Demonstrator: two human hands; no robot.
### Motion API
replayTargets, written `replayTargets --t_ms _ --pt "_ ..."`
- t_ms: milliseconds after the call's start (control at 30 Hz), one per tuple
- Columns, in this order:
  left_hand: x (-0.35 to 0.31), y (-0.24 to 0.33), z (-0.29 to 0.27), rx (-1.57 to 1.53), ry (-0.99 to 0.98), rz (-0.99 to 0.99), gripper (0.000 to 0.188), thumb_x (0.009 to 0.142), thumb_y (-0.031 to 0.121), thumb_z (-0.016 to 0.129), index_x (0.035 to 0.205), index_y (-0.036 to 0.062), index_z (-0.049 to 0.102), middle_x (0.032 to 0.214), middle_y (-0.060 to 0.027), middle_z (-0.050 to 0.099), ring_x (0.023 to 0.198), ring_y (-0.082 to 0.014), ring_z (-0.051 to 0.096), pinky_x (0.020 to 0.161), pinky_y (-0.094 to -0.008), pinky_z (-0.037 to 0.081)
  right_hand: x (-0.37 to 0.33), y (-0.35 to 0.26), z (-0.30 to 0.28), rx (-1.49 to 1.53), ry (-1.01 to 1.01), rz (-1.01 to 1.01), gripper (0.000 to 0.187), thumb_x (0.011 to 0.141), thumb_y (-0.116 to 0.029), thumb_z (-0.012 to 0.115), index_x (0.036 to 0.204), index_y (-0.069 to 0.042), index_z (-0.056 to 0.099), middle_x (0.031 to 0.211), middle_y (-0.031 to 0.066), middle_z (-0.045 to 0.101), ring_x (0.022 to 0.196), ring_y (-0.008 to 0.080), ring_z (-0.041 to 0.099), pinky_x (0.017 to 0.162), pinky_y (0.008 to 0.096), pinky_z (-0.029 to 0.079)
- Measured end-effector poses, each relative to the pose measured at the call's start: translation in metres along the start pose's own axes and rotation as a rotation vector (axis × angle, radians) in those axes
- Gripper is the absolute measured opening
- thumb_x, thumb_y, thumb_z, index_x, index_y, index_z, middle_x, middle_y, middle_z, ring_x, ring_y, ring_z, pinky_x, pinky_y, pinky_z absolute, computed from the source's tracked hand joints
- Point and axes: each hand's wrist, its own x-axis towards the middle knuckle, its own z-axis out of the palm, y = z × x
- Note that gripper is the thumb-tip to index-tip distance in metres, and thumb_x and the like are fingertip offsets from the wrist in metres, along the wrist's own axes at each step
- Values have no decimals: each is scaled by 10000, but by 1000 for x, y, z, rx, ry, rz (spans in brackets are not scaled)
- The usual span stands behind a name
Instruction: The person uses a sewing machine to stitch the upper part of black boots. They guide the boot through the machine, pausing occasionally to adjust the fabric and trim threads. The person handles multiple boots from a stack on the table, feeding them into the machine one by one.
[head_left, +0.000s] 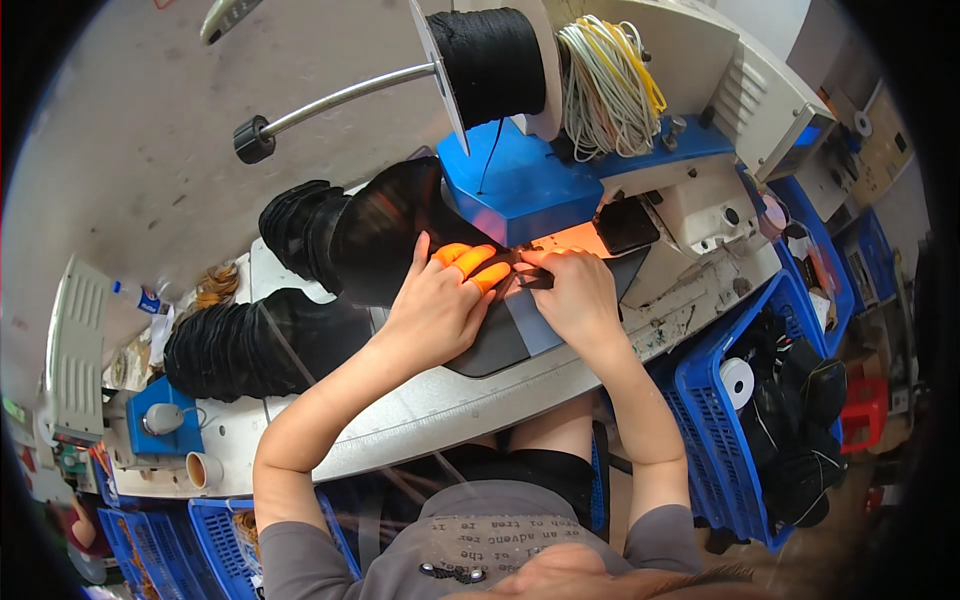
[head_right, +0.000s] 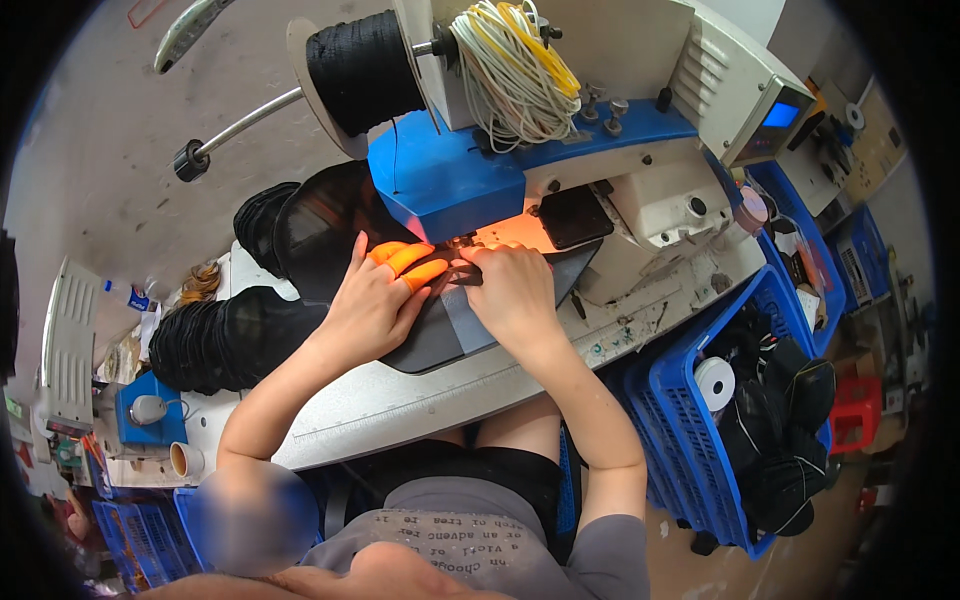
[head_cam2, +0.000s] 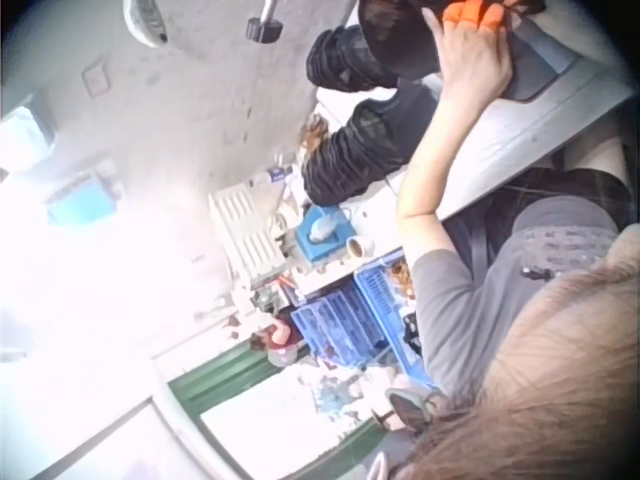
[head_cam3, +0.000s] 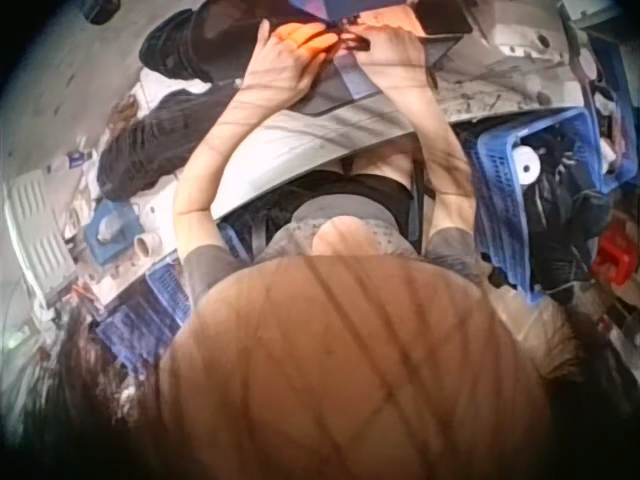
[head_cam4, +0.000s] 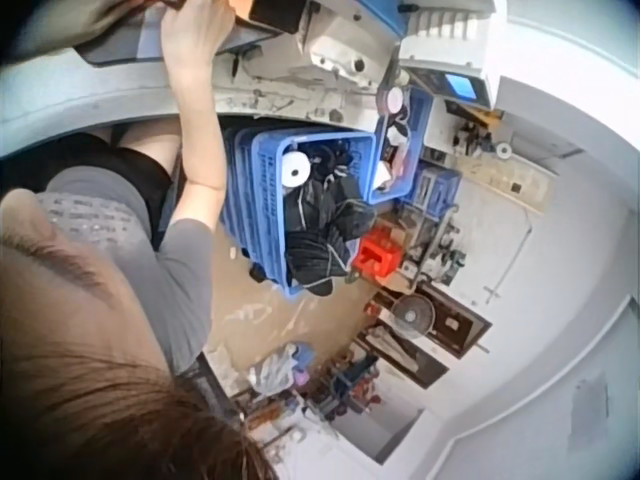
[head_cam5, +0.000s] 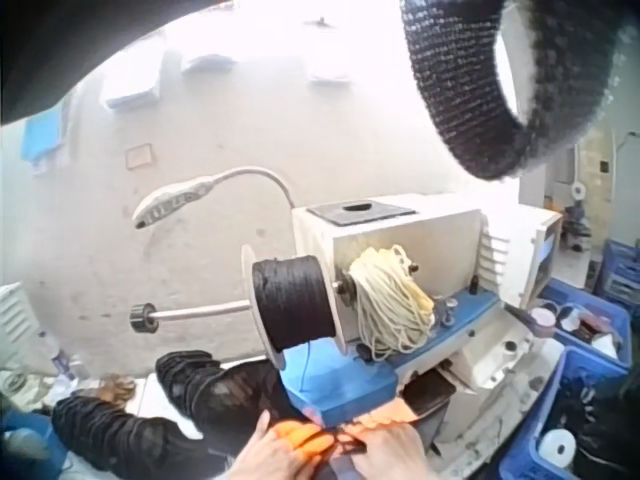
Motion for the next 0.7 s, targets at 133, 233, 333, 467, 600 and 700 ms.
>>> replayTargets --t_ms 133,233,333,467,600,700 --pt "4 -4 -4 -36 -27 -7 349 917 183 585 1256 112 632 1175 -105 606 1137 -308 525 1146 -604 179 3 2 0 -3 -20 45 223 806 -204 709 996 -95 754 837 150 706 795 318 670 712 389 519" --pt "4 -10 -4 -68 -31 21 348 908 169 589 1249 110 632 1194 -115 594 1164 -307 517 1154 -606 143 5 -3 -3 15 -41 82 223 806 -212 714 991 -94 756 829 143 709 781 304 681 702 366 527" --pt "6 -12 -6 -70 -55 27 360 899 164 594 1253 108 628 1196 -115 594 1181 -310 512 1150 -614 146 3 -2 0 44 10 56 223 806 -208 719 994 -92 755 832 138 713 779 294 691 702 350 532" --pt "7 -13 -7 -78 -66 35 370 888 160 599 1253 102 624 1195 -123 593 1191 -316 509 1142 -623 156 4 0 1 73 6 82 223 805 -199 723 996 -88 752 841 128 719 776 275 701 699 332 535" --pt "8 -14 -9 -78 -72 49 371 886 161 602 1252 105 622 1194 -129 592 1191 -323 508 1137 -628 165 4 0 2 131 8 99 224 799 -200 730 998 -99 754 839 118 722 762 262 705 691 323 536" --pt "10 -16 -11 -66 -109 60 370 885 158 606 1251 111 625 1192 -132 593 1193 -324 507 1138 -624 173 3 1 3 137 16 87 227 796 -201 734 1003 -108 755 843 113 724 759 253 708 690 315 536"
